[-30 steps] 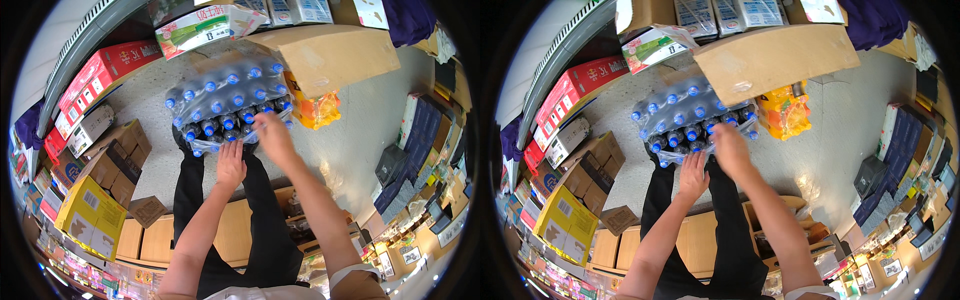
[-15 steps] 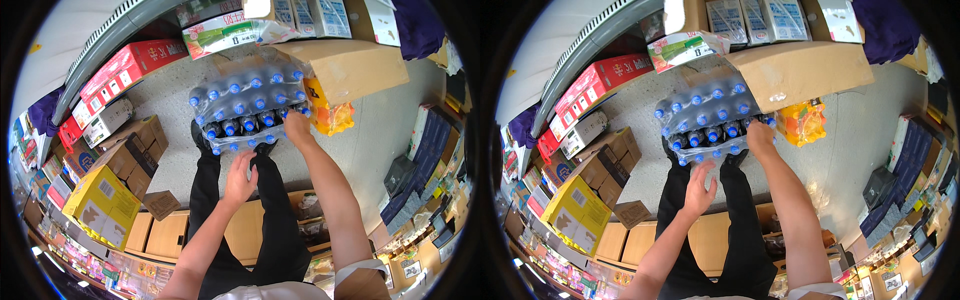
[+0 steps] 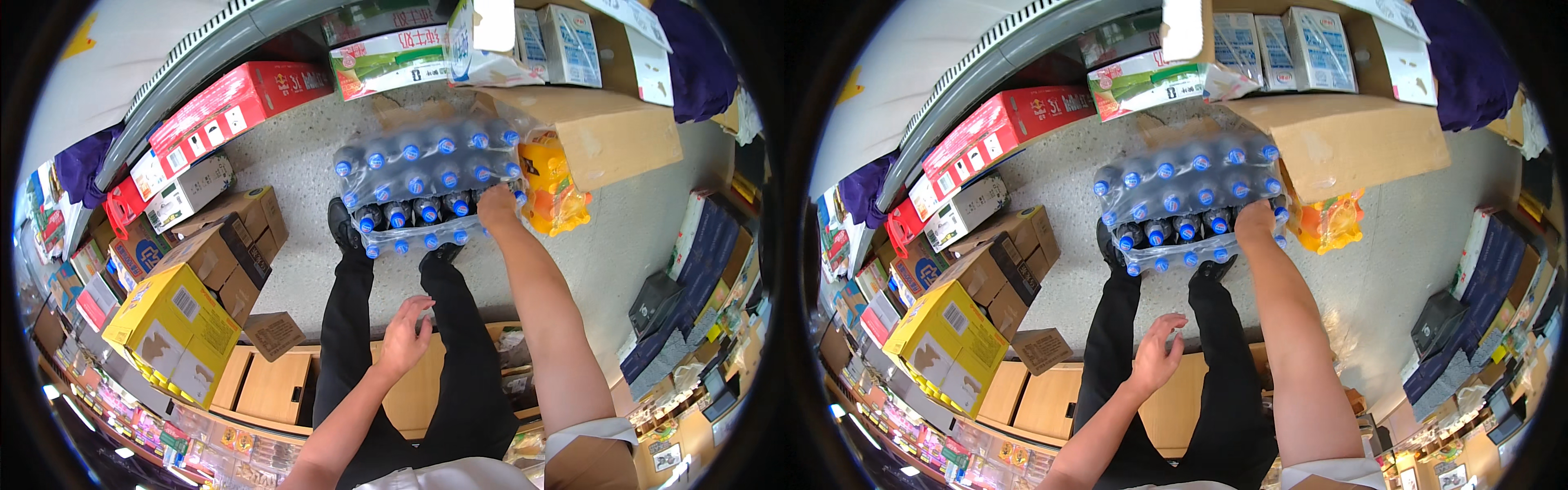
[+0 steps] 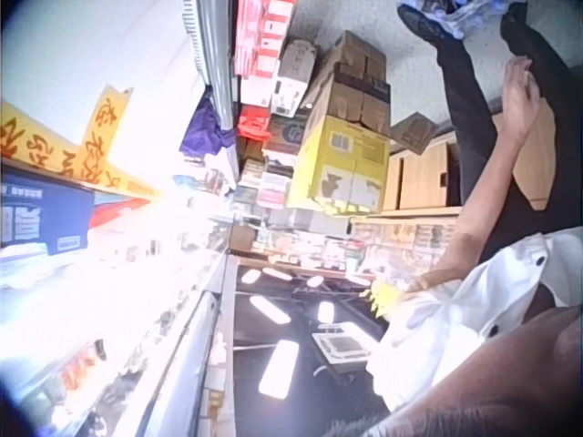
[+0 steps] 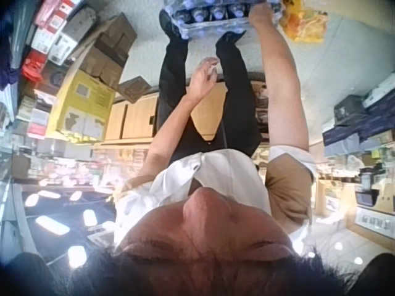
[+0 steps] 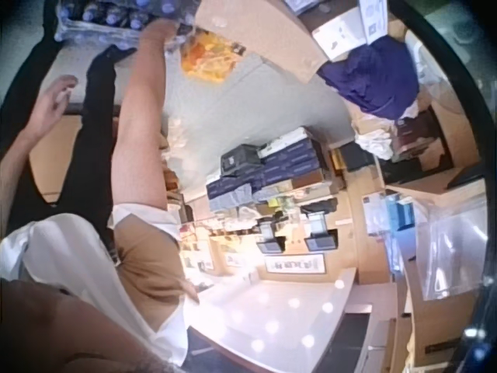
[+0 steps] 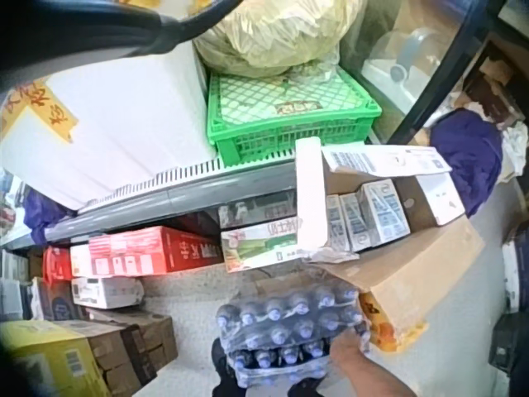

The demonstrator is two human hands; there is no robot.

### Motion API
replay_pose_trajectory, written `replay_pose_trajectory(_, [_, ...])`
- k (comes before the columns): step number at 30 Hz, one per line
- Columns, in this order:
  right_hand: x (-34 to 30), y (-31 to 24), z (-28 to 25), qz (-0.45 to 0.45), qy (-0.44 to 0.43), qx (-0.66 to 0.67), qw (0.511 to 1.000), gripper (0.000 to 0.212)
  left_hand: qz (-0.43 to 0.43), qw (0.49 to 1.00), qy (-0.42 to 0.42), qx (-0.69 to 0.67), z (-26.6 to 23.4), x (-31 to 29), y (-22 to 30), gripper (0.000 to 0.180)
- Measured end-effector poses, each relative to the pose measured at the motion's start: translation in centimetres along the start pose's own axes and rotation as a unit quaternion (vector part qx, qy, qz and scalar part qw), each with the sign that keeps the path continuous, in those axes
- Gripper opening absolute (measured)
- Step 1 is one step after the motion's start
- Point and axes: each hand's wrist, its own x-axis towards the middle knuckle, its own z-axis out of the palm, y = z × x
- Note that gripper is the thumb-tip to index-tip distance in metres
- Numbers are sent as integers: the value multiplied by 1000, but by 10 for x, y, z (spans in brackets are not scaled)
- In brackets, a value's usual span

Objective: The person organizes drink bottles on supermarket shelves by moving soda bottles from the floor and lower bins onto a refrigerated display shelf, aligning them with other bottles.

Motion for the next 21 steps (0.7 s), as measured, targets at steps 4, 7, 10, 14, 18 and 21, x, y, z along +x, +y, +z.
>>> replay_pose_trajectory(4, [-20,14,-24,-14,1,43,999,28,6,1000,14,-9,-7,0,2,28])
replay_pose_trajectory(7, [-65,23,-47,-10,25,48,998,27,-42,995,17,-87,-4,-5,12,25])
replay_pose_trajectory(10, [-140,21,-76,4,38,125,991,28,-207,933,-24,-294,5,-2,10,27])
replay_pose_trajectory(14, [-276,4,-113,49,149,236,959,41,-342,731,-65,-587,7,15,44,63])
replay_pose_trajectory(18, [-363,-39,-140,34,108,276,955,47,-336,531,-137,-766,7,21,82,72])
replay_pose_trajectory(21, [-364,-52,-146,-68,26,329,941,43,-337,559,-26,-757,-11,15,60,56])
